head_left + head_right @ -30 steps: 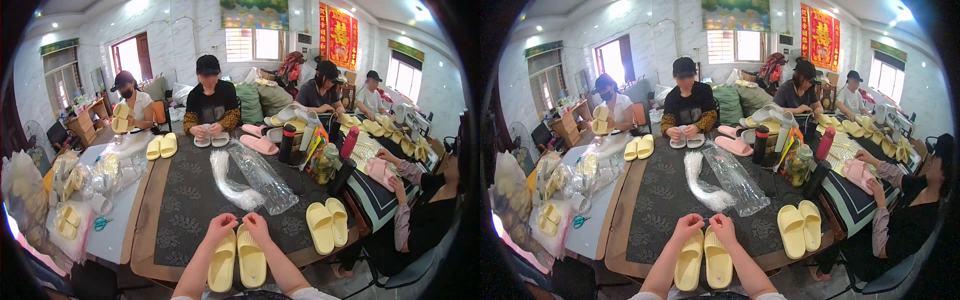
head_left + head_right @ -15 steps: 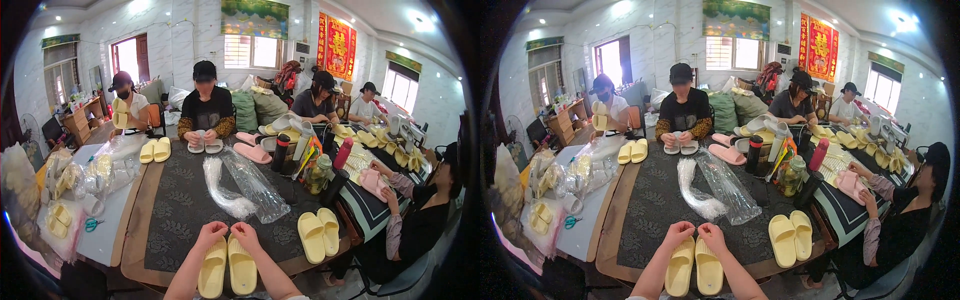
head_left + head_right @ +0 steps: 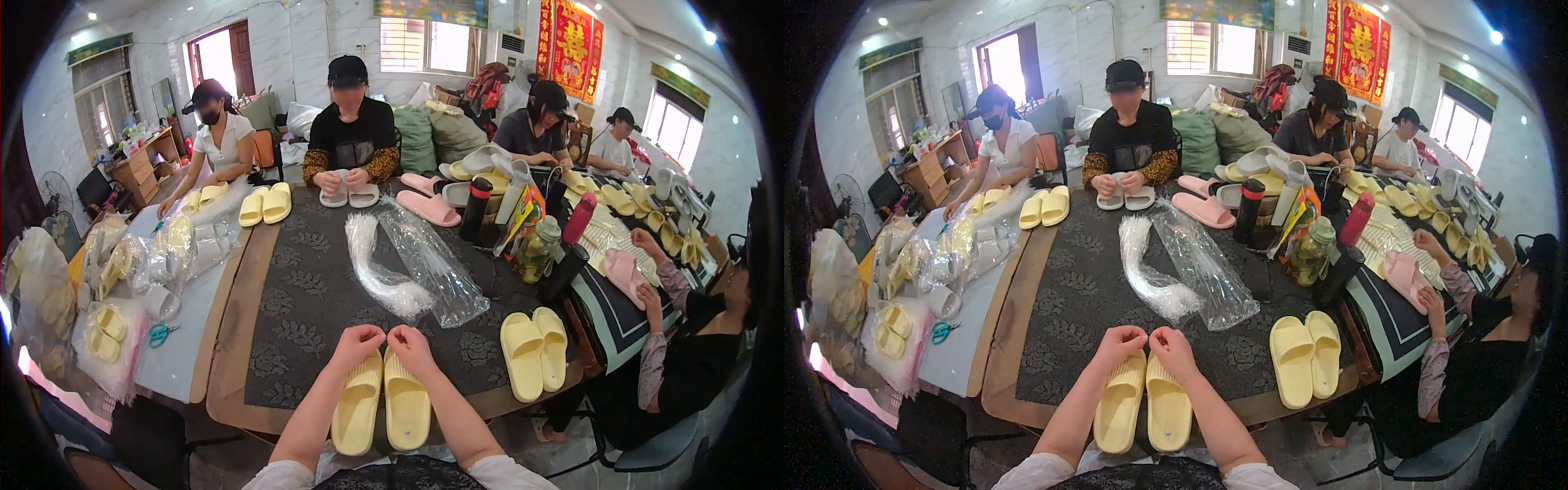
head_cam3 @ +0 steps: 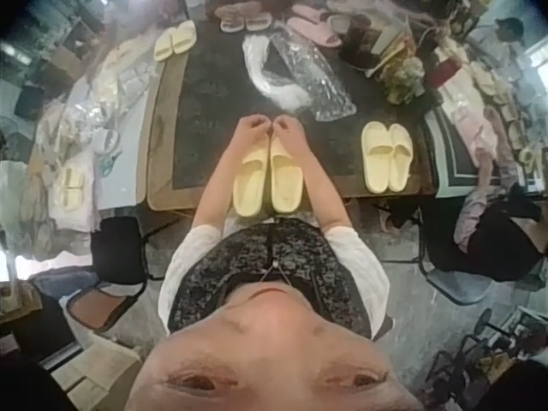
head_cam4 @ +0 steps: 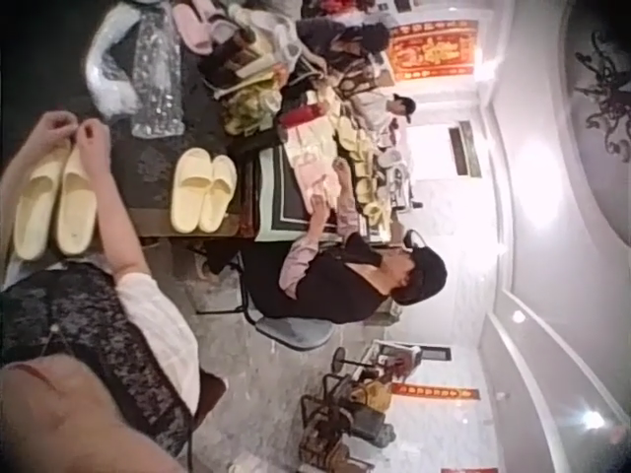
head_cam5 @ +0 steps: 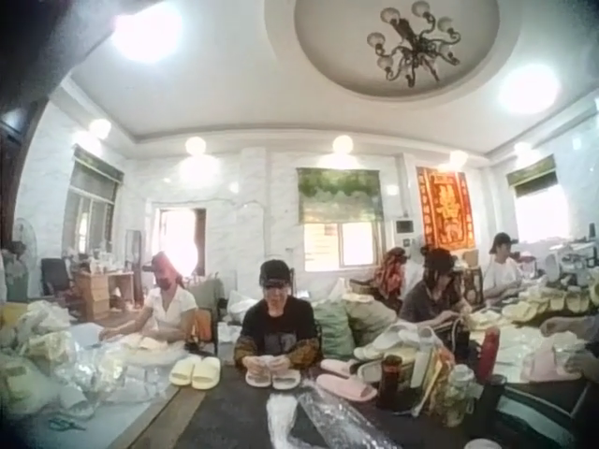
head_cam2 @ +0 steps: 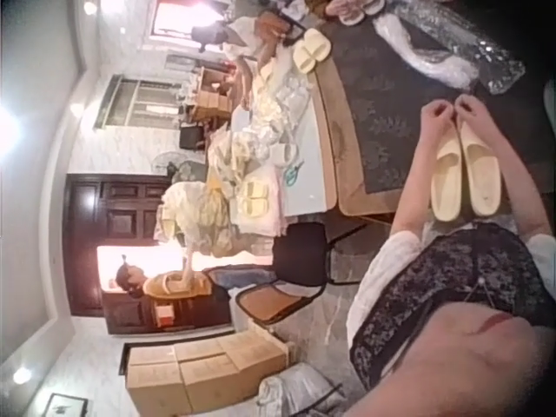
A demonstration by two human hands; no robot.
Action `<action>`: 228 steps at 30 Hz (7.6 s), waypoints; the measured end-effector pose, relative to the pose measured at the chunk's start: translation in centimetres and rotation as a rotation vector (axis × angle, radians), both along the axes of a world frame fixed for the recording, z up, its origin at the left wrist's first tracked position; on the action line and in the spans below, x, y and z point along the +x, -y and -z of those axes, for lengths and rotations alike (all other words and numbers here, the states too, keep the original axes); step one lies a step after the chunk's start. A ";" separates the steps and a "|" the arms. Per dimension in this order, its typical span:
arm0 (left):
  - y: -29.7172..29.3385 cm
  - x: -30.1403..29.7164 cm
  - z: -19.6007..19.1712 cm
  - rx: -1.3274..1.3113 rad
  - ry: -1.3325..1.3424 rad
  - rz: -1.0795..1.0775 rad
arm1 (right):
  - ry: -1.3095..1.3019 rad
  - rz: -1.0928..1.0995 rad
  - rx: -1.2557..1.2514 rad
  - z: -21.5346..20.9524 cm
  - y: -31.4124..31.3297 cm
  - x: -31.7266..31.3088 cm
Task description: Inspecting and pairing foam slippers at a manufacturing table.
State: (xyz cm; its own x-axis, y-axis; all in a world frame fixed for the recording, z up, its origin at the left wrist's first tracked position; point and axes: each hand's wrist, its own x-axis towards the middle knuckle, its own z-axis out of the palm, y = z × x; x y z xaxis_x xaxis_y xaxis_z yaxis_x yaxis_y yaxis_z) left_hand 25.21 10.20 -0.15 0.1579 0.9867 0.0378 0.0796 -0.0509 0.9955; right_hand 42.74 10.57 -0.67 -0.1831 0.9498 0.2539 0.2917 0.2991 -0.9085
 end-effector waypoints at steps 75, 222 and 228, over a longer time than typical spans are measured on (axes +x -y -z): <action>0.6 -0.6 -2.5 -0.327 0.136 0.153 | -0.239 -0.187 -0.170 0.3 0.1 0.3; 1.2 -4.4 4.5 -0.256 0.578 -0.291 | 0.837 0.900 -0.354 -9.0 16.6 33.0; 2.8 -3.8 4.6 -0.185 0.413 -0.278 | 0.861 0.790 -0.526 -8.2 22.9 31.6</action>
State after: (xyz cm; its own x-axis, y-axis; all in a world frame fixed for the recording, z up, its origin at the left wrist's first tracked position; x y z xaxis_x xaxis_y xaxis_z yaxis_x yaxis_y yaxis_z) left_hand 21.37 7.40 -4.74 -0.1018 0.9854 -0.1367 -0.3352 0.0954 0.9373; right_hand 74.34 -12.28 7.57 0.5566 0.8245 -0.1025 0.7748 -0.5596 -0.2941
